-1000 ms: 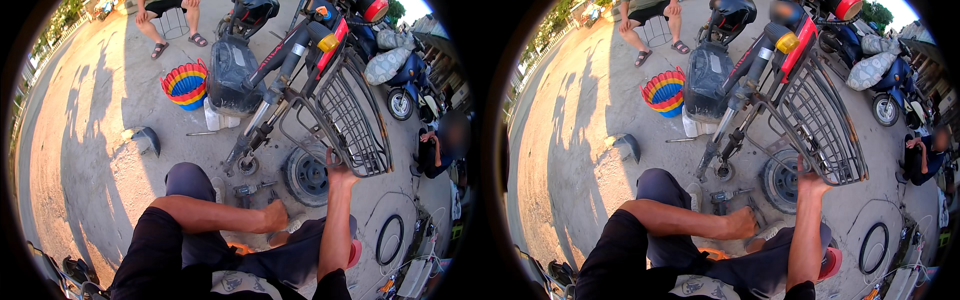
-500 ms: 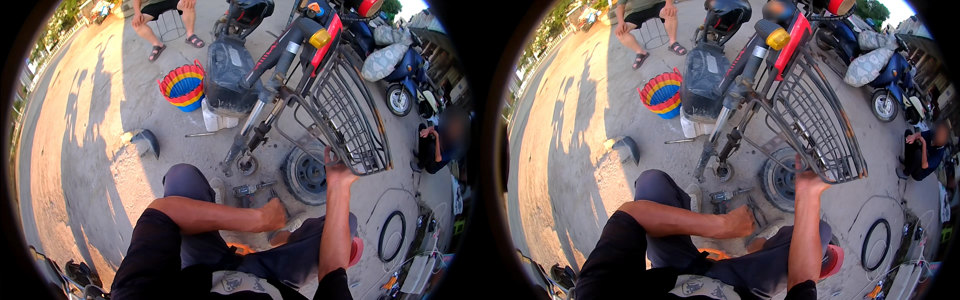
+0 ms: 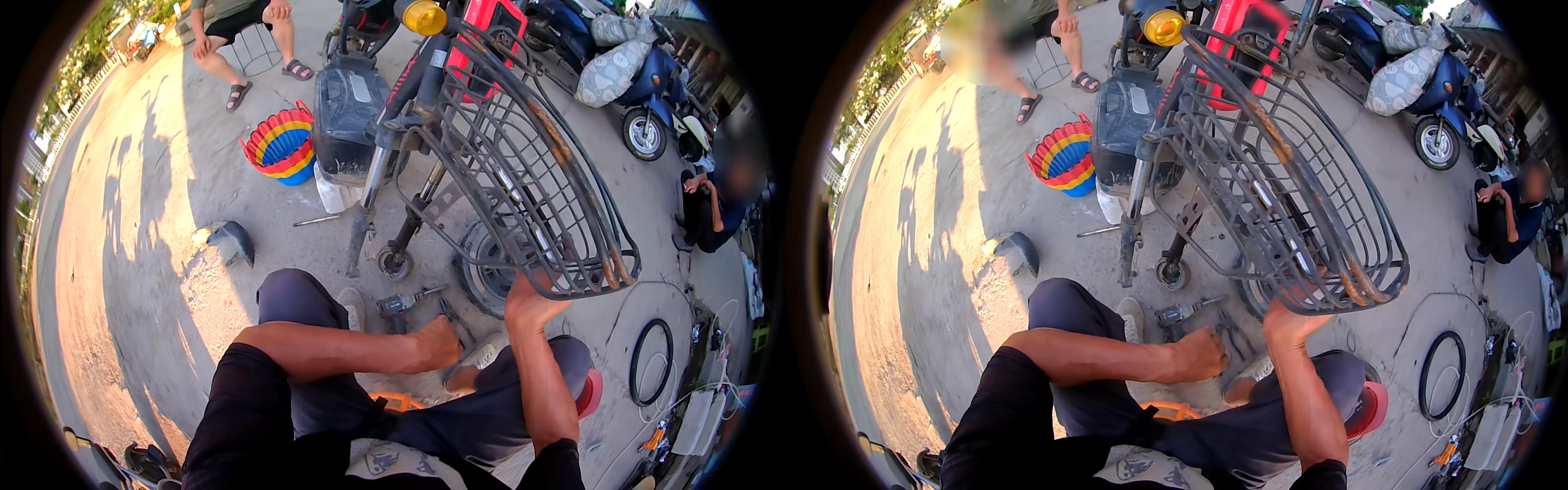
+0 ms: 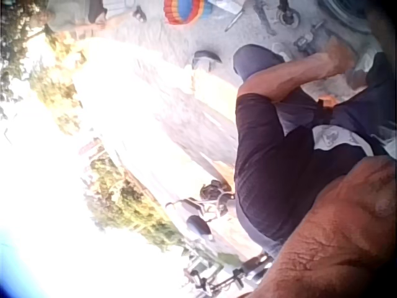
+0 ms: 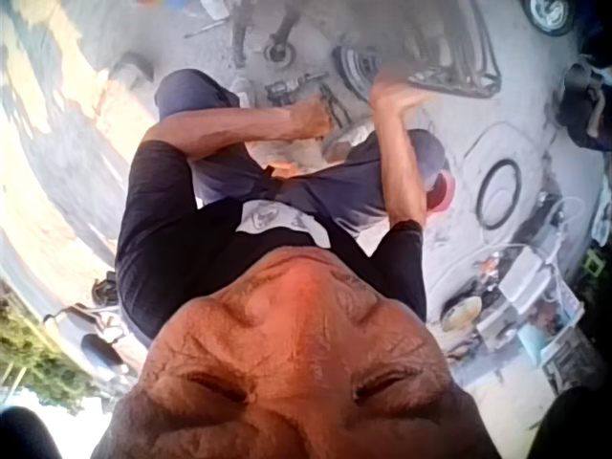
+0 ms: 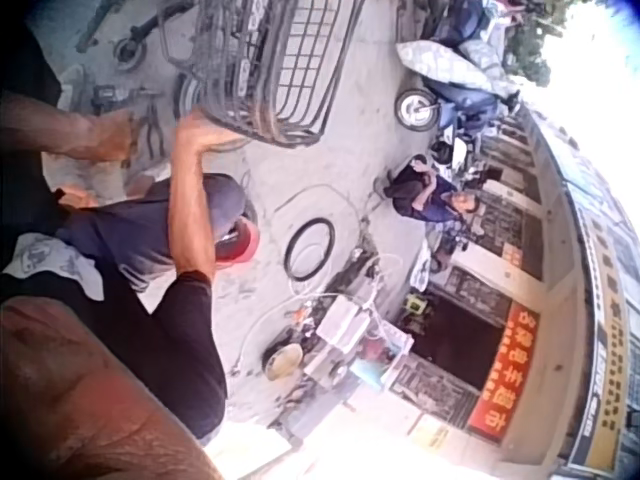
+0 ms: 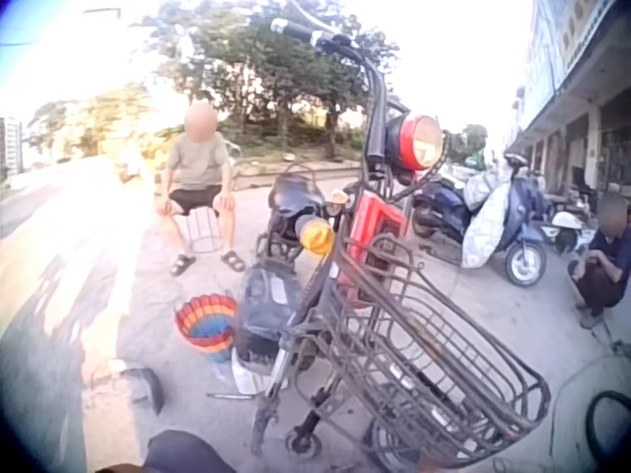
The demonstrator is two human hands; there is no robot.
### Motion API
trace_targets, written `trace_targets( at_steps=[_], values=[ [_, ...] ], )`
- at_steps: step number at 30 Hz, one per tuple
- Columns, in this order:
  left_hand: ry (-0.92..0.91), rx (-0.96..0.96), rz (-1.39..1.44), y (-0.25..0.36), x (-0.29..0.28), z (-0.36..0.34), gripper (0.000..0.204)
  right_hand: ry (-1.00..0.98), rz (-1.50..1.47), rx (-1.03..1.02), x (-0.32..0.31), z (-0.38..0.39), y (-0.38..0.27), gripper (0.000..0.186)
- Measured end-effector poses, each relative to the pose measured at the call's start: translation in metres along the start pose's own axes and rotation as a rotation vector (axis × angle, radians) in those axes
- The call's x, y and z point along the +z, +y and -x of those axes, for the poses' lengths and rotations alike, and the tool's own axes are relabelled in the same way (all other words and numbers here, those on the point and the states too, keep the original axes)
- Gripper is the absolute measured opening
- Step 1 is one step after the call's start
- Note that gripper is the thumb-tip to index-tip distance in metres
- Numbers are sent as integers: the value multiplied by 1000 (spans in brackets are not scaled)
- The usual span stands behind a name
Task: The person removes the front wheel of an electric bike using an impact driver, places the fasteners in a bucket, and then uses a pair of pliers to detach a colorful woven basket from the front rack.
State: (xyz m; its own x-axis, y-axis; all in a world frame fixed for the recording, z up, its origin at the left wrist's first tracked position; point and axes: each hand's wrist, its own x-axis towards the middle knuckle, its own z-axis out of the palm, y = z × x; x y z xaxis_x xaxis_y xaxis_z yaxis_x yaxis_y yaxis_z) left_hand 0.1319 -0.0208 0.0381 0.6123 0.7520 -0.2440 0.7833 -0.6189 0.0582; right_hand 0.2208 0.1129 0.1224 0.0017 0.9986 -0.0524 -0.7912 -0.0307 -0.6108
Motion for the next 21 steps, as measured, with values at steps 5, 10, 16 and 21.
trace_targets(
  at_steps=[5, 10, 16, 21],
  values=[
    [17, -2, -17, 5, -2, -2, 18, -247, 163, -96, -16, 9, -3, 58],
    [33, 9, -33, 7, -10, -4, 17, -283, 234, -127, -47, 6, 13, 58],
    [46, 43, -14, 5, 0, -1, 16, -388, 432, -219, -6, 33, -2, 68],
    [67, 32, -10, 5, -2, -1, 17, -468, 716, -390, -13, 36, -2, 93]
  ],
)
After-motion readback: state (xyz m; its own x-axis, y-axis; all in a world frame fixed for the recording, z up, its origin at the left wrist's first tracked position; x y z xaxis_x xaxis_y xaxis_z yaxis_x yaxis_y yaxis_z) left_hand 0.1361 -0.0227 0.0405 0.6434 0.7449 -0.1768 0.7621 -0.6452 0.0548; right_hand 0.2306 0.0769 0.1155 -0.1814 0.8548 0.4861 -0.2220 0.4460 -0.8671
